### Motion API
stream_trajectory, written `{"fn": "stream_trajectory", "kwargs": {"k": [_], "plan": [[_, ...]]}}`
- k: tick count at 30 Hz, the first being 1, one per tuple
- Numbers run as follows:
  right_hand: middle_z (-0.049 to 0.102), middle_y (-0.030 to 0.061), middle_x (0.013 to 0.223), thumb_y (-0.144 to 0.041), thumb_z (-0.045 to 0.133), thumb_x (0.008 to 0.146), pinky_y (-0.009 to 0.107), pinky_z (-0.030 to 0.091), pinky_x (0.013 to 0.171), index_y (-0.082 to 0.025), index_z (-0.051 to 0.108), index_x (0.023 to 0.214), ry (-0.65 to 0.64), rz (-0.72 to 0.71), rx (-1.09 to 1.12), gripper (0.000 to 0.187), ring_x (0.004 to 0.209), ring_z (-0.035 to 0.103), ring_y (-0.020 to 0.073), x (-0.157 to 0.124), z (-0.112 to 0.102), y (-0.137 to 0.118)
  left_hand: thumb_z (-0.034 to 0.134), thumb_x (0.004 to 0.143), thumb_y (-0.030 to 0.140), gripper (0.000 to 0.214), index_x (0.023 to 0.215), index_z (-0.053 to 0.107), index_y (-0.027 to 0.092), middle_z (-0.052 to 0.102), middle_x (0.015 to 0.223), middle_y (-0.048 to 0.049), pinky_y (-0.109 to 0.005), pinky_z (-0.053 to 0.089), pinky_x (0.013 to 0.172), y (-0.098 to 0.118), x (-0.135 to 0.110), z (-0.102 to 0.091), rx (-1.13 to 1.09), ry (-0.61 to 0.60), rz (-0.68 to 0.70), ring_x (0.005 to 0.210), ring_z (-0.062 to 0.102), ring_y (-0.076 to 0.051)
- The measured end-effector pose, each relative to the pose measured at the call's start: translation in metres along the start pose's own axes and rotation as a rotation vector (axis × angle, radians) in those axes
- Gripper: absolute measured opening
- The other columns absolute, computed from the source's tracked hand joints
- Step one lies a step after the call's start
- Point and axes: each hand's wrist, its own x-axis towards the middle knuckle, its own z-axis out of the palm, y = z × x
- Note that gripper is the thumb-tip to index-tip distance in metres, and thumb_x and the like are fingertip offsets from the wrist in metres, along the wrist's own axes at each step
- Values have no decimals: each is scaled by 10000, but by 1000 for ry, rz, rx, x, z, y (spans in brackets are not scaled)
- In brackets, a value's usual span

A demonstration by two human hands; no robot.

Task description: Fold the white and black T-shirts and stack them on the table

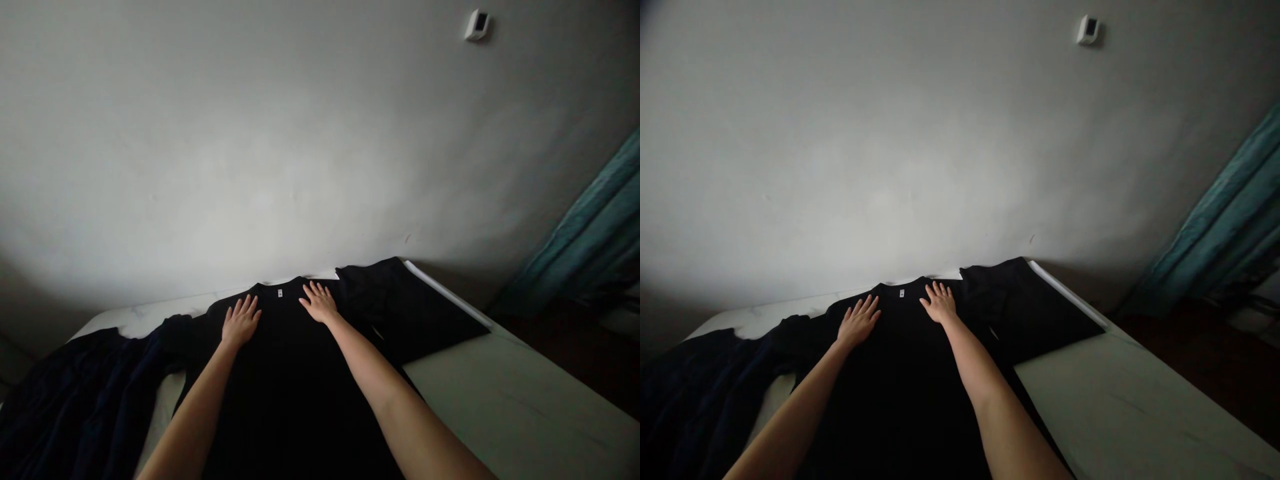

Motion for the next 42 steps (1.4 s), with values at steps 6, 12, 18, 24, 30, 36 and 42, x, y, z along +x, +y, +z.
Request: {"fn": "stream_trajectory", "kwargs": {"k": [6, 12, 18, 24, 30, 36, 42], "plan": [[146, 189, 1595, -466, 265, 997, 445, 61, 1180, -43, 267, 1516, 57, 160, -57, 670, 1485, 75, 274, -21, -14, 7, 295, 971, 383, 555, 1494, 367, 209, 321, 1560, -117, -530, 196, 1161, -22, -21, -21, 105, -43, -159, 1444, 266, -323], [224, 101, 1593, -342, 265, 1008, 414, 156, 1175, -167, 336, 1509, 50, -146, 56, 535, 1464, 201, 229, -64, 15, -81, 254, 979, 284, 547, 1513, 319, 188, 297, 1574, -90, -445, 264, 1155, 73, -63, -22, -18, 78, 56, 1450, 271, -260], [173, 67, 1610, -507, 257, 1001, 416, 117, 1176, -248, 278, 1532, 22, 28, -25, 591, 1473, 169, 237, -115, 2, -14, 302, 980, 417, 544, 1508, 324, 289, 280, 1582, -55, -482, 266, 1150, 16, -119, -17, -2, 16, -39, 1451, 264, -284], [175, 188, 1590, -422, 269, 1002, 433, 94, 1174, -30, 268, 1514, 73, 260, -45, 645, 1476, 133, 288, -140, -7, -1, 278, 961, 391, 615, 1478, 367, 70, 354, 1524, -198, -509, 261, 1142, 8, -149, -26, 42, 20, -236, 1429, 300, -337], [216, 73, 1600, -329, 222, 1014, 403, 119, 1180, -178, 330, 1514, 34, -77, 57, 534, 1473, 169, 220, -168, 19, -97, 260, 970, 282, 547, 1506, 342, 207, 308, 1571, -73, -462, 263, 1152, 107, -164, -34, -58, 66, 31, 1449, 272, -269], [194, 54, 1607, -514, 255, 1003, 492, 99, 1173, -275, 283, 1529, 44, 51, -21, 578, 1469, 175, 278, -215, 8, -40, 302, 976, 409, 534, 1503, 328, 328, 289, 1580, -48, -562, 259, 1124, 55, -222, -34, -5, 47, -111, 1447, 263, -324], [185, 145, 1599, -542, 242, 992, 484, 106, 1168, -138, 262, 1536, 77, 247, -117, 678, 1466, 160, 321, -248, -1, 19, 270, 965, 404, 592, 1502, 342, 165, 348, 1545, -147, -535, 240, 1140, 11, -284, -31, 76, 65, -154, 1444, 263, -335]]}}
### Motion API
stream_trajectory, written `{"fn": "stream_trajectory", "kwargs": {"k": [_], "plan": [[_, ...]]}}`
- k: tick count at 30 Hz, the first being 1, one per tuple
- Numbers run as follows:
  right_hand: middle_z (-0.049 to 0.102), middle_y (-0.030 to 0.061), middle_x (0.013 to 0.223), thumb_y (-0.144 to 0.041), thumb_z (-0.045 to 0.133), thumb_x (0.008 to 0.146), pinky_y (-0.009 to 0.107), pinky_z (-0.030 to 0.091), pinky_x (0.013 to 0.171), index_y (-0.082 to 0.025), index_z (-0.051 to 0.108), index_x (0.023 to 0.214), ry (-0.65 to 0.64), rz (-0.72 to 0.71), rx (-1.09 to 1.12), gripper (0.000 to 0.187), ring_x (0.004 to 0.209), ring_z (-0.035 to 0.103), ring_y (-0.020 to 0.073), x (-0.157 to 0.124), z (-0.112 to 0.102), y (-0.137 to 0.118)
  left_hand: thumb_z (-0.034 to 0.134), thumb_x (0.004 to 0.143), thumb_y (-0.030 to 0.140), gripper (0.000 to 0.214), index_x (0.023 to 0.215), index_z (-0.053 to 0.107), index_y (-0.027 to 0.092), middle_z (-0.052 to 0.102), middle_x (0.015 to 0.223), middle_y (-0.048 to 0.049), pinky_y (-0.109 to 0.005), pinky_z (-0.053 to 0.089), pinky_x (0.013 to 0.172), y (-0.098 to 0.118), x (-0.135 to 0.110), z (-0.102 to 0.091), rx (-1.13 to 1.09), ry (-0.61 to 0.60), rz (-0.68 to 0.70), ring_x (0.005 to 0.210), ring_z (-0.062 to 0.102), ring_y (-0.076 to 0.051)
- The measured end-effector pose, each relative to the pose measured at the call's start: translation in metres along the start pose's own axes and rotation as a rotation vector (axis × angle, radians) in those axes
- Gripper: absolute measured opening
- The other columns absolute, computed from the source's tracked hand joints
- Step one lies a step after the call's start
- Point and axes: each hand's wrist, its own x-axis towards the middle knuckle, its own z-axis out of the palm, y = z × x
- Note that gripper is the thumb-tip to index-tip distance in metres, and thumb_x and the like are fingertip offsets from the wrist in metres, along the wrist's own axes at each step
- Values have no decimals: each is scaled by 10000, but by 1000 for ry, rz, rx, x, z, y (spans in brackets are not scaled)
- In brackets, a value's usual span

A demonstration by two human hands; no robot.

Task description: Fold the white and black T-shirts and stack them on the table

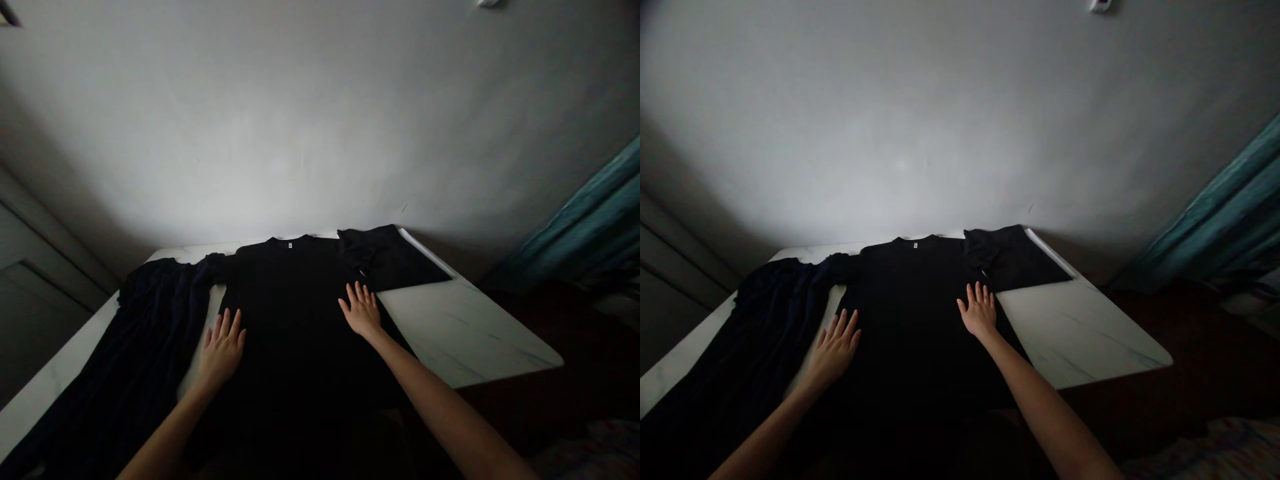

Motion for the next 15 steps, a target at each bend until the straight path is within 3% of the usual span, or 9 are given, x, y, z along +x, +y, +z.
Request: {"fn": "stream_trajectory", "kwargs": {"k": [3, 6, 8, 11, 15], "plan": [[171, 192, 1590, -506, 259, 994, 531, 94, 1156, -63, 291, 1516, 37, 4, 38, 685, 1463, 130, 372, -3, -2, -36, 315, 952, 410, 610, 1460, 405, 84, 397, 1508, -192, -544, 177, 1161, 42, 7, -13, -10, -3, 27, 1433, 273, -366], [175, 136, 1601, -414, 238, 1011, 493, 116, 1169, -104, 310, 1515, -6, -204, 120, 596, 1474, 139, 301, -13, -4, -90, 299, 963, 325, 573, 1505, 333, 144, 309, 1568, -116, -481, 212, 1170, 97, 26, -26, -126, -20, 177, 1456, 246, -296], [198, 94, 1600, -376, 217, 1015, 470, 116, 1181, -148, 319, 1515, -50, -317, 156, 560, 1475, 157, 247, -28, -4, -109, 279, 972, 315, 558, 1517, 311, 197, 284, 1582, -74, -490, 222, 1167, 116, 28, -29, -178, -61, 229, 1463, 233, -276], [197, 88, 1598, -465, 235, 1001, 480, 99, 1188, -164, 298, 1526, -24, -319, 141, 609, 1474, 167, 254, -59, -2, -89, 310, 968, 449, 564, 1508, 327, 289, 259, 1591, -50, -563, 202, 1157, 102, 4, -26, -181, -68, 209, 1467, 211, -306], [180, 97, 1599, -613, 232, 955, 490, 138, 1188, -152, 263, 1538, 78, -189, 48, 744, 1471, 176, 277, -109, 10, 8, 351, 921, 540, 608, 1507, 289, 387, 276, 1588, -10, -556, 256, 1144, 30, -62, -10, -137, -6, 159, 1470, 207, -289]]}}
